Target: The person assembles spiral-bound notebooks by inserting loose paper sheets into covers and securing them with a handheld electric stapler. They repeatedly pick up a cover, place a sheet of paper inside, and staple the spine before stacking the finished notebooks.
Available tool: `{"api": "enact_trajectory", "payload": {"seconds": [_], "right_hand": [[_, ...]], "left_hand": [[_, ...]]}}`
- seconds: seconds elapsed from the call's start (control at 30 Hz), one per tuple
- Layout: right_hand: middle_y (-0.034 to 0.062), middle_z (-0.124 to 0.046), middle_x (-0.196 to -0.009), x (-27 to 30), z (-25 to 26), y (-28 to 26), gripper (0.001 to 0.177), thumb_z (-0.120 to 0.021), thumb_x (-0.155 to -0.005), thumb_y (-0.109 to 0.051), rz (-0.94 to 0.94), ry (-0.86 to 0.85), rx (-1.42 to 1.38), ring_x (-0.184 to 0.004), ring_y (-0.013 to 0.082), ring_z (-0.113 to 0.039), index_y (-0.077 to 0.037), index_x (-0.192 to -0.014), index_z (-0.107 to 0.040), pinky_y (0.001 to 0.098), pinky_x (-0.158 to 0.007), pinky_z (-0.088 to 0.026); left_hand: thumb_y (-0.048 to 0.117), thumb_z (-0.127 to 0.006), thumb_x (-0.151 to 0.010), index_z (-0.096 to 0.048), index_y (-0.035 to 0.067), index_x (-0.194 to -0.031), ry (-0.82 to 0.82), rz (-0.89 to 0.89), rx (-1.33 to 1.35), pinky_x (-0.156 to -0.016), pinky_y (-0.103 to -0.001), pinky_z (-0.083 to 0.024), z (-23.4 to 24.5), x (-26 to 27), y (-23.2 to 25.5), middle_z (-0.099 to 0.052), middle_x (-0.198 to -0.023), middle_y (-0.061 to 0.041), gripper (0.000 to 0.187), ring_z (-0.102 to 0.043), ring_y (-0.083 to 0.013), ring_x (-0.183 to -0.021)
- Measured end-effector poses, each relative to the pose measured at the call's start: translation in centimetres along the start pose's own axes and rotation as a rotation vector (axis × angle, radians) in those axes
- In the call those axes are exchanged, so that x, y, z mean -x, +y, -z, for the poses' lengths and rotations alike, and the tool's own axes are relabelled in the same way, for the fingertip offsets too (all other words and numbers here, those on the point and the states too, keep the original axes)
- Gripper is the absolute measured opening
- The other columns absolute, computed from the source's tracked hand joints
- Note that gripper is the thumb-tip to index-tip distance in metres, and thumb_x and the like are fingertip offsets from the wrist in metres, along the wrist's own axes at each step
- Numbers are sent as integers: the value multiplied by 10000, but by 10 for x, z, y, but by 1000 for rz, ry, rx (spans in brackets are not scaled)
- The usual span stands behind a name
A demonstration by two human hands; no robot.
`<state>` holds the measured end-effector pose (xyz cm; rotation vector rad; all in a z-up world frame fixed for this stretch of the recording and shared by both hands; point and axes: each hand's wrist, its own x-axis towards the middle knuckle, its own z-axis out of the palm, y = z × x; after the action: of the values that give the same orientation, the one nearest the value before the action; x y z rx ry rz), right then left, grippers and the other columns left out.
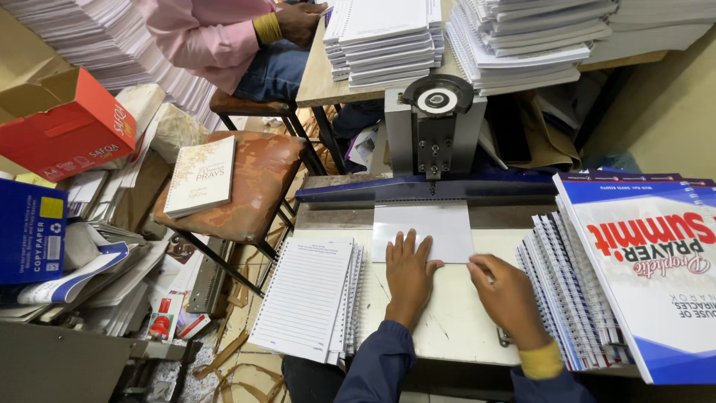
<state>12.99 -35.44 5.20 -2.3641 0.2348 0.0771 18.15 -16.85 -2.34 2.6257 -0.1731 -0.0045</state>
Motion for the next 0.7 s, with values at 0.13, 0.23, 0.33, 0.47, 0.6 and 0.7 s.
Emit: {"api": "enact_trajectory", "payload": {"seconds": [0.13, 0.23, 0.33, 0.47, 0.6, 0.7], "right_hand": [[77, -845, -1121, 30, -8, 56, 261, -662, -1015, -233, 188, 221, -161, -1016, 212, -787, -76, -1161, -810, 348, -876, -616], [115, -804, -1012, 32, -23, 68, 158, -673, -1014, -149, 473, 391, -24, -911, 254, -752, -35, -1076, -763, 384, -810, -613], [68, -731, -883, 32, -31, 61, 88, -710, -977, -115, 600, 458, 86, -843, 250, -677, -46, -1010, -753, 398, -796, -554], [32, -679, -789, 34, -29, 58, 92, -706, -976, -142, 630, 474, 132, -774, 243, -619, -62, -988, -750, 407, -772, -513], [41, -750, -883, 34, -25, 54, 68, -687, -977, -101, 630, 486, 121, -802, 243, -643, -72, -942, -738, 389, -751, -514], [57, -771, -885, 30, -20, 52, 127, -670, -1001, -139, 548, 426, 45, -841, 239, -702, -70, -932, -751, 394, -781, -554]], "left_hand": [[472, -652, -1020, -623, 163, -1492, 237, -168, 15, -1266, -628, -192, -38, -4, -21, -468, -1644, -204, 565, -322, -480, -1554], [474, -652, -1016, -623, 172, -1496, 240, -151, 26, -1277, -613, -175, -39, -5, -20, -463, -1651, -190, 568, -313, -465, -1563], [470, -662, -1009, -630, 172, -1490, 239, -163, 20, -1272, -615, -182, -37, -7, -22, -469, -1650, -183, 566, -320, -463, -1560], [495, -640, -1012, -634, 171, -1488, 234, -151, 43, -1269, -617, -182, -35, -5, -21, -469, -1651, -181, 576, -311, -461, -1566], [478, -630, -1026, -634, 166, -1482, 236, -149, 59, -1269, -622, -178, -32, -3, -19, -457, -1657, -178, 553, -304, -461, -1569], [471, -634, -1027, -632, 163, -1496, 229, -151, 69, -1275, -611, -177, -30, -2, -17, -452, -1661, -201, 562, -302, -464, -1571]]}}
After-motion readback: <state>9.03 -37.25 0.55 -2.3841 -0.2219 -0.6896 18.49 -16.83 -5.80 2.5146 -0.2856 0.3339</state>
